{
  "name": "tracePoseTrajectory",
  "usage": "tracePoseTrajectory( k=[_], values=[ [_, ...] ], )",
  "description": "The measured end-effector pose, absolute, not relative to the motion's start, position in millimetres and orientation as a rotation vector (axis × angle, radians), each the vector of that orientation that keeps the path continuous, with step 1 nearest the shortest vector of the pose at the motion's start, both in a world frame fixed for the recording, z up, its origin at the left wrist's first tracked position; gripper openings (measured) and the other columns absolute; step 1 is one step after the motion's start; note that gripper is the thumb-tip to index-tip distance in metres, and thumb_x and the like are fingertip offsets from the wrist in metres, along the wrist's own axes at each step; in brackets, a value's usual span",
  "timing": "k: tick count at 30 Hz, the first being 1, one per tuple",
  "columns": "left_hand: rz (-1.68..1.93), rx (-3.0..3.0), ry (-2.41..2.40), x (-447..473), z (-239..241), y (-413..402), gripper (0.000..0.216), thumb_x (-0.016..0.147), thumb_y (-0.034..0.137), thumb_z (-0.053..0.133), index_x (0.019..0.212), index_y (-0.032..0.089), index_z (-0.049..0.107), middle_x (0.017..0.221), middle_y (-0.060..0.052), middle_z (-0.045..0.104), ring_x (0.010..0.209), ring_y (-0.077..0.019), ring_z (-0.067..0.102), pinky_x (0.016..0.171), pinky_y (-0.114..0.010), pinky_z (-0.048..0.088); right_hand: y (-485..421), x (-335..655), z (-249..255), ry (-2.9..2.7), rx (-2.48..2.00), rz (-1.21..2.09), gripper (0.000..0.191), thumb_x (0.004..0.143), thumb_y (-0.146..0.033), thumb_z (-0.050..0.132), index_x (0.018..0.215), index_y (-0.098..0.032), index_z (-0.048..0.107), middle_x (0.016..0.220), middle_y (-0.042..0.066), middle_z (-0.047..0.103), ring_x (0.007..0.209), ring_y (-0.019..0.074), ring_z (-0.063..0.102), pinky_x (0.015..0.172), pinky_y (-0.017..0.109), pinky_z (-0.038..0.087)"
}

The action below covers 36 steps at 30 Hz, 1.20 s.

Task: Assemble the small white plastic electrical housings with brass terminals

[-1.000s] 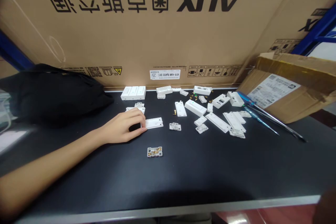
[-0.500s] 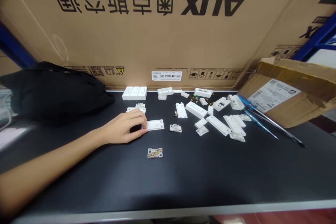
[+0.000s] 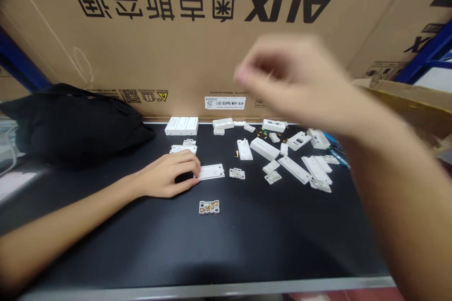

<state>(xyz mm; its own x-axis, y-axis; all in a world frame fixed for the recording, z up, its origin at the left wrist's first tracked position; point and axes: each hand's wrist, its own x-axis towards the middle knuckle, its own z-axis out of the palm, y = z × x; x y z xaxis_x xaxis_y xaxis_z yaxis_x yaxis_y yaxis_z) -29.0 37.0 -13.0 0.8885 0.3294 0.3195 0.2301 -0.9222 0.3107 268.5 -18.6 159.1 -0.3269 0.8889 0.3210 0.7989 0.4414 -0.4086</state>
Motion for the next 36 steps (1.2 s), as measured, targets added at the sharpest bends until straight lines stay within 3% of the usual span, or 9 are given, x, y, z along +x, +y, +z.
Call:
tracePoseTrajectory(
  k=[3, 10, 16, 24, 33, 36],
  values=[
    [0.560, 2.815, 0.468, -29.8, -13.2, 36.9, 0.011, 0.102, 0.028, 0.053, 0.101, 0.020, 0.061, 0.104, -0.004, 0.064, 0.094, -0.0184, 0.059, 0.085, -0.032, 0.048, -7.8, 267.5, 126.5, -2.527, -1.428, 0.294, 0.023, 0.093, -0.041, 0.063, 0.093, -0.023, 0.077, 0.088, 0.001, 0.075, 0.074, 0.0174, 0.067, 0.064, 0.031, 0.049],
    [0.588, 2.820, 0.546, -26.9, -13.5, 37.7, 0.011, 0.100, 0.026, 0.052, 0.098, 0.020, 0.061, 0.102, -0.004, 0.065, 0.094, -0.0192, 0.060, 0.084, -0.033, 0.050, 2.8, 296.6, 61.7, -2.467, -1.608, 0.574, 0.028, 0.091, -0.046, 0.062, 0.099, -0.025, 0.078, 0.094, 0.001, 0.078, 0.080, 0.0208, 0.069, 0.069, 0.032, 0.050],
    [0.584, 2.839, 0.638, -27.2, -14.8, 38.4, 0.013, 0.101, 0.024, 0.048, 0.098, 0.021, 0.061, 0.103, -0.003, 0.066, 0.097, -0.0194, 0.062, 0.085, -0.033, 0.052, -5.3, 331.8, 63.1, -2.338, -1.775, 0.400, 0.026, 0.086, -0.043, 0.063, 0.092, -0.021, 0.075, 0.087, 0.006, 0.075, 0.071, 0.0208, 0.065, 0.063, 0.032, 0.046],
    [0.578, 2.828, 0.719, -26.6, -14.9, 38.6, 0.014, 0.098, 0.022, 0.049, 0.103, 0.022, 0.062, 0.107, -0.003, 0.067, 0.100, -0.0194, 0.064, 0.090, -0.035, 0.054, -23.6, 363.3, 65.7, -2.482, -1.840, 0.813, 0.018, 0.079, -0.034, 0.071, 0.092, -0.023, 0.076, 0.084, 0.005, 0.071, 0.072, 0.0198, 0.062, 0.062, 0.031, 0.046],
    [0.596, 2.848, 0.693, -25.7, -15.0, 38.8, 0.015, 0.100, 0.023, 0.048, 0.102, 0.021, 0.062, 0.104, -0.005, 0.067, 0.097, -0.0201, 0.062, 0.088, -0.034, 0.052, -21.7, 342.1, 57.1, -2.519, -1.711, 0.887, 0.018, 0.076, -0.038, 0.078, 0.087, -0.024, 0.077, 0.085, 0.003, 0.072, 0.078, 0.0204, 0.065, 0.067, 0.031, 0.048],
    [0.592, 2.852, 0.705, -25.8, -14.8, 37.8, 0.014, 0.100, 0.023, 0.048, 0.102, 0.021, 0.062, 0.104, -0.005, 0.066, 0.097, -0.0201, 0.062, 0.088, -0.034, 0.052, -21.1, 336.8, 54.3, -2.521, -1.692, 0.897, 0.026, 0.077, -0.040, 0.078, 0.099, -0.025, 0.079, 0.086, 0.002, 0.071, 0.079, 0.0203, 0.066, 0.067, 0.030, 0.048]
  ],
)
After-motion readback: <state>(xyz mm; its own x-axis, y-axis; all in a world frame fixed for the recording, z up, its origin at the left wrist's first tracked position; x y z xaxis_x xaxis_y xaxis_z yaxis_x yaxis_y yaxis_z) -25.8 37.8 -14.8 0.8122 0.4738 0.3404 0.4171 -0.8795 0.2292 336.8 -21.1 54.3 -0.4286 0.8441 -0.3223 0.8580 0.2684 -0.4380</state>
